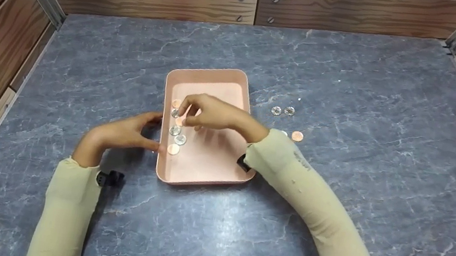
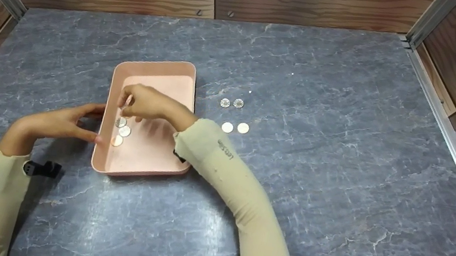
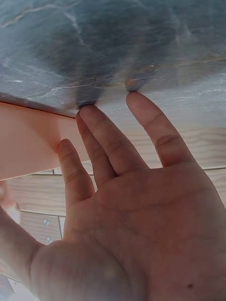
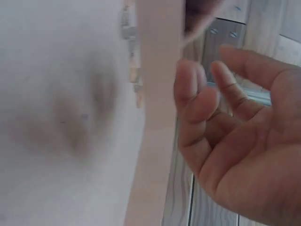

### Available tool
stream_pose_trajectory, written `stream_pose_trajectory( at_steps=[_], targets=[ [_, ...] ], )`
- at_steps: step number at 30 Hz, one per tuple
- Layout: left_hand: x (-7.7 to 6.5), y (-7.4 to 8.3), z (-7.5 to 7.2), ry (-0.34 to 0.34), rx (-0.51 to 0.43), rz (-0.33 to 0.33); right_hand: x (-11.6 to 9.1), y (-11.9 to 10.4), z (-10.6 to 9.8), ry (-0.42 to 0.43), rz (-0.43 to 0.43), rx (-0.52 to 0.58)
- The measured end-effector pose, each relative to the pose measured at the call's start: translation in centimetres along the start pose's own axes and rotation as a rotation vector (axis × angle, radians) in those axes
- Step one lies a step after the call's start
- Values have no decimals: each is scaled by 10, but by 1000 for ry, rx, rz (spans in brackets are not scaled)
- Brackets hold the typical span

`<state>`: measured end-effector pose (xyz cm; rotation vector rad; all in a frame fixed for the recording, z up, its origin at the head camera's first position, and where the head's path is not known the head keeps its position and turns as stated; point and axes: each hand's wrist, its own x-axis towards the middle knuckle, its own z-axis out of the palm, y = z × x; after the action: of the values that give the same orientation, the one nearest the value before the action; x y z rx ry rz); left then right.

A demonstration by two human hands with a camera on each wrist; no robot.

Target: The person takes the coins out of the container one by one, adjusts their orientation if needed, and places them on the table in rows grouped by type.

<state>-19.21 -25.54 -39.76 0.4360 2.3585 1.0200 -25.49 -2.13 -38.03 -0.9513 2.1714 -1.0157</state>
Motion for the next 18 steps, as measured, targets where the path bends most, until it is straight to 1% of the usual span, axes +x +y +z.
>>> stream_pose_trajectory(
  at_steps=[4,6,13,18],
  targets=[
    [0,-1,0,0,-2,5,4,4,9,-33,-6,-60],
    [-1,-1,0,3,-1,7,6,6,12,-48,2,-64],
    [-1,-1,0,4,-6,6,10,10,23,-105,61,-3],
    [0,-1,0,1,-4,17,13,13,28,-126,53,-21]
  ],
)
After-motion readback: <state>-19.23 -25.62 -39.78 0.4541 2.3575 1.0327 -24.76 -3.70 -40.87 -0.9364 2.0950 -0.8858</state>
